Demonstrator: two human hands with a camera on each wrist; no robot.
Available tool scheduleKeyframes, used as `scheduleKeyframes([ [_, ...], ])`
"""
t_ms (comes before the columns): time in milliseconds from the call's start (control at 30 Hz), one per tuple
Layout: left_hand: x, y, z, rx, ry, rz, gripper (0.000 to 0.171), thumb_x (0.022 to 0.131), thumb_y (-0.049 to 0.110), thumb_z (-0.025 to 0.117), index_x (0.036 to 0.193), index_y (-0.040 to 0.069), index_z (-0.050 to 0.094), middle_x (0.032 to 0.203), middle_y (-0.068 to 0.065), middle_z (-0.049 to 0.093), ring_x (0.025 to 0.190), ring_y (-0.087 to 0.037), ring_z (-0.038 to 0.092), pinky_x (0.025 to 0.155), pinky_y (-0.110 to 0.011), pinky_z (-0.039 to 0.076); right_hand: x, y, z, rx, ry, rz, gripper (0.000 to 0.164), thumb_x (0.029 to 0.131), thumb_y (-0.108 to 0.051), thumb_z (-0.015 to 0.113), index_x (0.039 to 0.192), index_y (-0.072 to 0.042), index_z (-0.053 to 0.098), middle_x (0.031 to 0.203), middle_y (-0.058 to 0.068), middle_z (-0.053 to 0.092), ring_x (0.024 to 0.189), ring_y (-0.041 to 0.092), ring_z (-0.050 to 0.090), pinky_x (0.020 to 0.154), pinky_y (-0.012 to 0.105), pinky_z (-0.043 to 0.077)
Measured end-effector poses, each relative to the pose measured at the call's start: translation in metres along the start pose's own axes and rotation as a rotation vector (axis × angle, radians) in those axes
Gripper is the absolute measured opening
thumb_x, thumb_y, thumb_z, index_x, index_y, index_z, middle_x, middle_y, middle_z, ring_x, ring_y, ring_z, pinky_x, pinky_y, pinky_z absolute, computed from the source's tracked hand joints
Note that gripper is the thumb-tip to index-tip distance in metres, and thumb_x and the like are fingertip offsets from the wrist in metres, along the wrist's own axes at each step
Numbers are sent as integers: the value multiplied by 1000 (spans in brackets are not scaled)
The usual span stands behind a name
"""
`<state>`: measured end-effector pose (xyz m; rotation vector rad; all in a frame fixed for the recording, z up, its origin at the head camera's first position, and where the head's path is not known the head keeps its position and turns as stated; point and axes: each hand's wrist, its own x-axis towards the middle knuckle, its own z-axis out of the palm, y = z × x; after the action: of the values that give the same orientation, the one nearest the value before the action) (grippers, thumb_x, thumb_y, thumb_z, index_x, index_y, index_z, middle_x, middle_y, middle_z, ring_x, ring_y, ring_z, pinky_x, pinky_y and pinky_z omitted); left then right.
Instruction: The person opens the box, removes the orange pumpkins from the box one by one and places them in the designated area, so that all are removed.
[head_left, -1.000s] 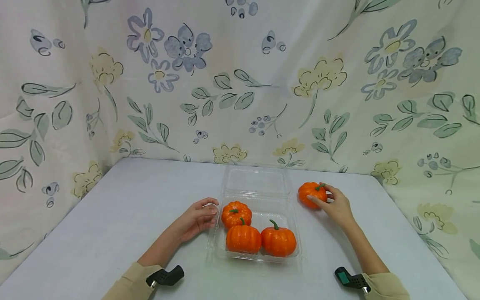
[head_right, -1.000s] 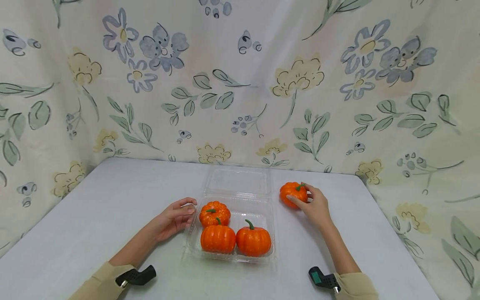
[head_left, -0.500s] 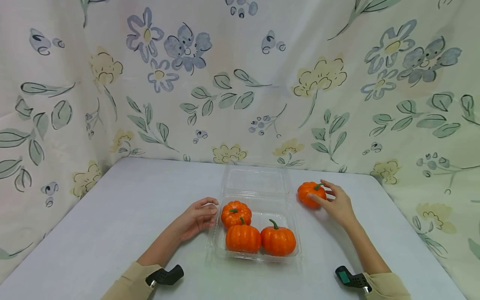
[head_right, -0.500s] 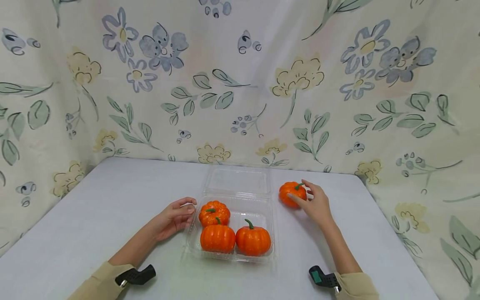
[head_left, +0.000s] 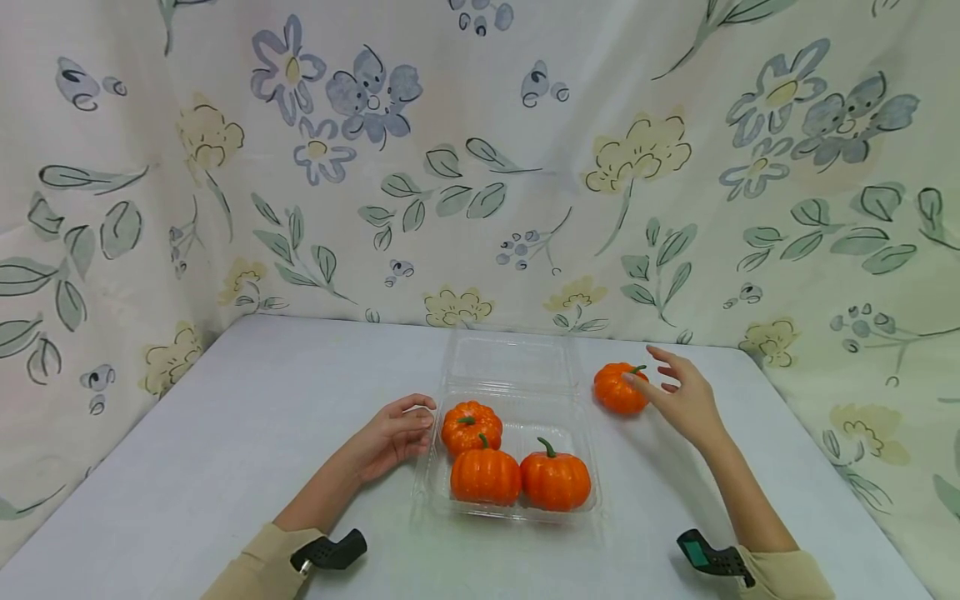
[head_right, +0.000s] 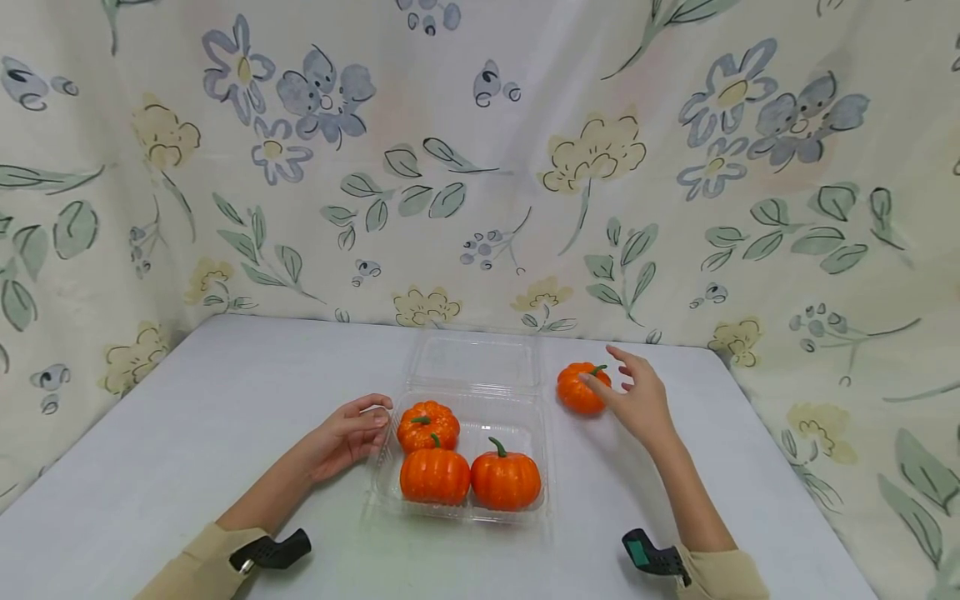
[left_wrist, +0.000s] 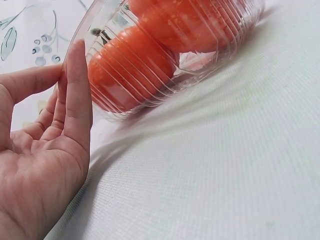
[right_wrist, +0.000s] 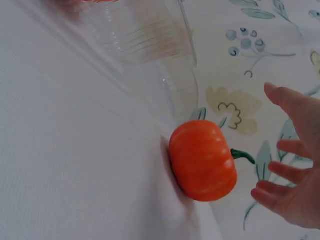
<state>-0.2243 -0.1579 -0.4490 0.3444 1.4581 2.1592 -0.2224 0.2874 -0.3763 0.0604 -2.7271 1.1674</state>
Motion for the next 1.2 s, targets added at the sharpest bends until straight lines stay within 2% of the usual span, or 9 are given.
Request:
scheduleKeyframes([
  [233,0,0,0,1,0,7,17,107,0,49,118,12,54,93,3,60,75,-7,68,74,-20,61,-5,-14,-6,7,3,-38,73,102,-31,72,158,3,39,159,33,39,140,52,45,113,65,43],
  [433,0,0,0,4,-5,8,17,107,0,49,118,12,53,93,3,59,75,-7,67,74,-19,61,-11,-28,-8,20,-30,-85,69,102,-26,72,157,3,42,156,30,45,137,50,50,111,62,46],
  [700,-1,0,1,3,-3,7,17,107,0,49,118,12,53,93,3,59,74,-7,67,73,-19,61,-21,-45,-6,24,-139,-141,62,102,-21,72,155,-1,47,150,28,53,130,47,58,106,57,52],
  [967,-1,0,1,-6,-10,14,17,107,-1,49,118,12,53,93,3,59,74,-7,67,73,-19,61,-29,-50,-1,93,-269,-214,60,100,-20,74,152,-2,51,140,24,62,126,45,64,94,39,62],
  [1200,-1,1,2,-3,-6,18,17,107,-1,49,118,12,53,93,3,60,74,-7,67,73,-19,61,-33,-53,6,144,-366,-256,54,99,-22,76,145,-1,58,145,20,60,126,45,63,100,42,59],
])
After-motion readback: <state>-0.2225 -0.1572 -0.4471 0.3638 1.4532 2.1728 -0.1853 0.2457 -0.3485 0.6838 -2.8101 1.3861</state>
